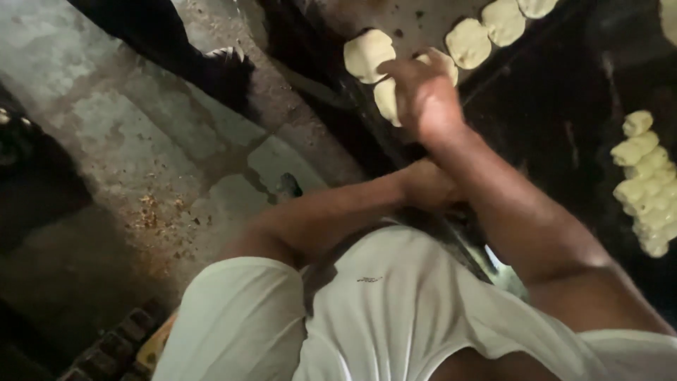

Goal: Flattening and shaping small rounds of dough using a rolling pin and placing them on a tray.

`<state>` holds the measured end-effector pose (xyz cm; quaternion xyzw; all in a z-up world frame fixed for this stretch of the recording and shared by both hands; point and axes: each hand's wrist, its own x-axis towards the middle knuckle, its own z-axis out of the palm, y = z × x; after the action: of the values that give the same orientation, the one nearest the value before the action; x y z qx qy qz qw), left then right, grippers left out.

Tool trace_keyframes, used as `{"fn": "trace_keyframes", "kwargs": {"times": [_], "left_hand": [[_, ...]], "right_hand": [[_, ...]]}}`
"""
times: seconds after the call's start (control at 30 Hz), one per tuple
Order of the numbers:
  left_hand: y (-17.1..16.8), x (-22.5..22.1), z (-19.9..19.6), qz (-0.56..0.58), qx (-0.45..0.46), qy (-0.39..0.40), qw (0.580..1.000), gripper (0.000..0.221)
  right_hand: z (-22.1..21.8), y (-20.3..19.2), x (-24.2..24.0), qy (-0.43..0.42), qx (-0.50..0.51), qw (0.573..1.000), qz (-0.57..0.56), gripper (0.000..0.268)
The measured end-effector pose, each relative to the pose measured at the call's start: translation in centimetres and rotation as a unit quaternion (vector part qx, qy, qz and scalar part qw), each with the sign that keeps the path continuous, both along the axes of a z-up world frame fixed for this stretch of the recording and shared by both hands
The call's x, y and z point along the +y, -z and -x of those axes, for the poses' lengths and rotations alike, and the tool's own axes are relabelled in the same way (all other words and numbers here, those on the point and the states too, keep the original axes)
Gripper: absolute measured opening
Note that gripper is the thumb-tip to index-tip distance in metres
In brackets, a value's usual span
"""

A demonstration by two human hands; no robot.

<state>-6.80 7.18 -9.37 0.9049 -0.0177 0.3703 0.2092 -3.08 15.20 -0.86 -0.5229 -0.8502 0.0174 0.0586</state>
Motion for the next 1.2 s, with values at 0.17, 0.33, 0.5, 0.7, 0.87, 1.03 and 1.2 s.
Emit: {"fn": "trace_keyframes", "kwargs": {"times": [0.17, 0.33, 0.5, 0.7, 0.87, 1.03, 1.2], "left_hand": [[-1.0, 0.1, 0.6, 0.018, 0.107, 0.033, 0.994, 0.067], [0.1, 0.5, 1.2, -0.004, 0.088, 0.001, 0.996, 0.050], [0.3, -0.9, -0.7, -0.022, 0.048, 0.016, 0.998, 0.029], [-3.4, -0.1, 1.0, 0.000, 0.133, 0.016, 0.991, 0.053], [-4.7, -0.4, 1.0, -0.045, 0.110, -0.023, 0.993, 0.064], [-5.5, -1.3, 0.6, -0.029, 0.127, -0.075, 0.989, 0.065], [-6.5, -2.5, -0.2, -0.053, 0.128, -0.219, 0.966, 0.062]], "right_hand": [[-0.4, -1.1, 1.2, 0.004, -0.086, 0.996, -0.009, 0.053], [-0.7, -0.1, -0.2, 0.004, -0.054, 0.998, 0.022, 0.042], [-9.3, -3.5, -4.7, 0.193, 0.064, 0.976, 0.071, 0.036], [-29.0, -0.3, -11.1, 0.444, -0.116, 0.888, 0.016, 0.038], [-38.5, 1.9, -17.4, 0.611, -0.174, 0.773, 0.006, 0.040], [-33.6, -2.2, -27.4, 0.488, 0.176, 0.829, -0.209, 0.040], [-19.7, -1.4, -35.2, 0.527, 0.132, 0.790, -0.285, 0.049]]}}
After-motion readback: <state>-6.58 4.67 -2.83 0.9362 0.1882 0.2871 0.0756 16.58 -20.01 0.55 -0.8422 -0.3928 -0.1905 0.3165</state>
